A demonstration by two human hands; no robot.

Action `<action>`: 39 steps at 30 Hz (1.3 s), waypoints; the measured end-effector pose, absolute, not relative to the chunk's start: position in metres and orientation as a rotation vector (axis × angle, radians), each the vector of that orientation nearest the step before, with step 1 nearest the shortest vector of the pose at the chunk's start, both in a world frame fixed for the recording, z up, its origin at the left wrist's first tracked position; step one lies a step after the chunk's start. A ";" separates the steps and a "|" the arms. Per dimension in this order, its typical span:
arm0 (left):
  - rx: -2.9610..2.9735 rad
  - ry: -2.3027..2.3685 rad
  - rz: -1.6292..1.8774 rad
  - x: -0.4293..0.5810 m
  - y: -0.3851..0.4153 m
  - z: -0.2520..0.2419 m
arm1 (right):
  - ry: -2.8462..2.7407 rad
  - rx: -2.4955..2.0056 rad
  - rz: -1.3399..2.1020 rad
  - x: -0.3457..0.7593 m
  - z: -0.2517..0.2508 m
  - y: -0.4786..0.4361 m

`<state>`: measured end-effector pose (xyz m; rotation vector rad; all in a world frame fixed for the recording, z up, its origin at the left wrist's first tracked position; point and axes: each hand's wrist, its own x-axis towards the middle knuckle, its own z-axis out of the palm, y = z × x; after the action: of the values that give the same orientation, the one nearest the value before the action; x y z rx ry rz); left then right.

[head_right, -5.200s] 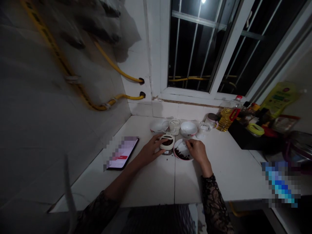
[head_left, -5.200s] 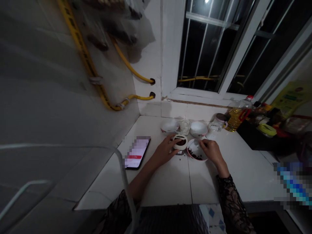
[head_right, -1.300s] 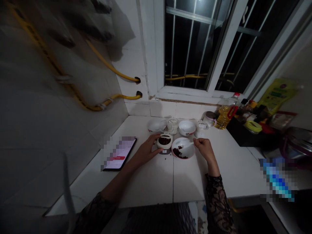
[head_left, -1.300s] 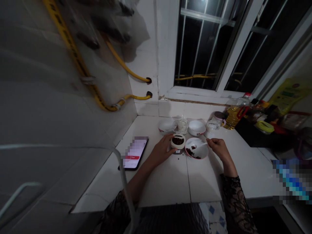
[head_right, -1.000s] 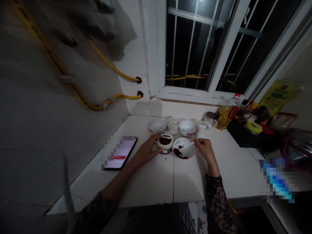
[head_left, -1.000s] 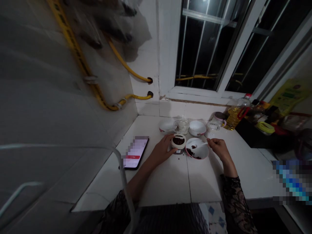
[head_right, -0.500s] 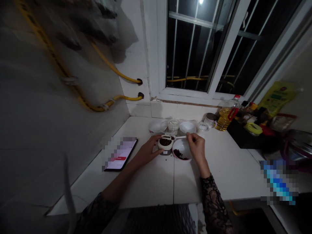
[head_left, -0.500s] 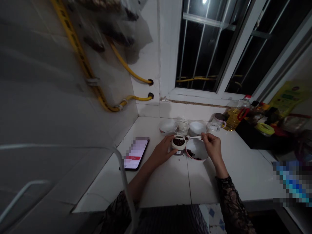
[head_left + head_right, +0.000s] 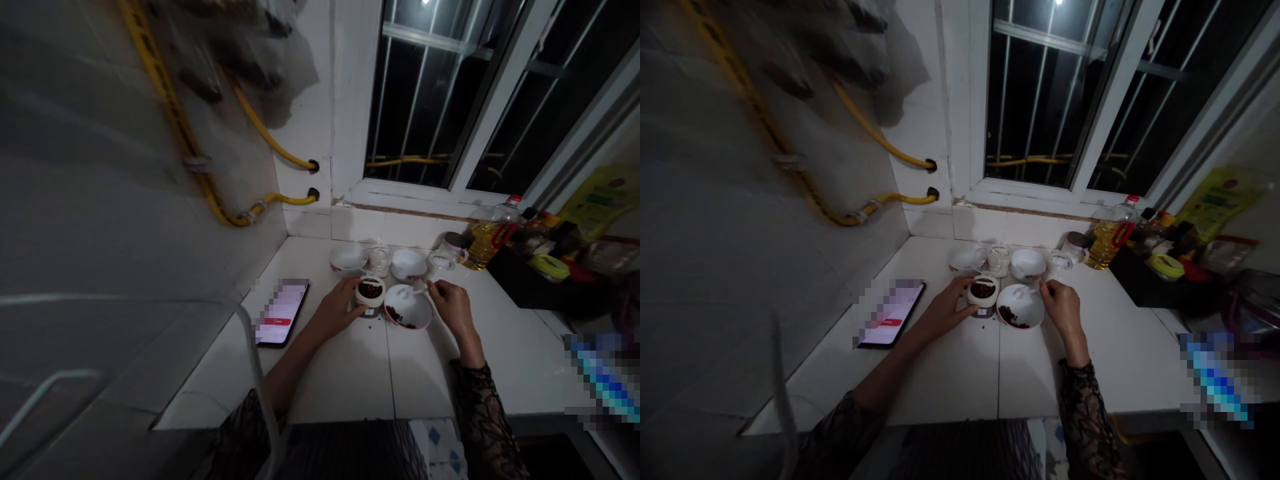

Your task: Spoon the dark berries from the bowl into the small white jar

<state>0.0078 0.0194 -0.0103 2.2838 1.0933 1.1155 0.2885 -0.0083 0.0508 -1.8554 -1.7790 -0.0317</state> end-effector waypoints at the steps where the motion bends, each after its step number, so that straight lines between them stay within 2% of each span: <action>1: 2.284 1.092 1.116 0.008 0.019 -0.010 | -1.804 -1.935 0.004 0.294 0.051 -0.008; 9: 2.283 1.090 1.100 0.006 0.020 -0.013 | -1.931 -2.073 0.132 0.284 0.047 -0.009; 17: 2.298 1.081 1.111 0.007 0.019 -0.011 | -1.946 -1.961 0.246 0.274 0.042 -0.009; 27: 2.291 1.083 1.122 0.007 0.020 -0.012 | -1.628 -1.682 0.664 0.286 0.034 -0.002; 39: 2.305 1.056 1.129 0.006 0.020 -0.011 | -1.494 -1.644 0.712 0.294 0.035 -0.002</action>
<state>0.0063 0.0196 -0.0109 2.3053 1.0557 1.1288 0.2940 -0.0025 0.0352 -1.6435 -1.4939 0.7116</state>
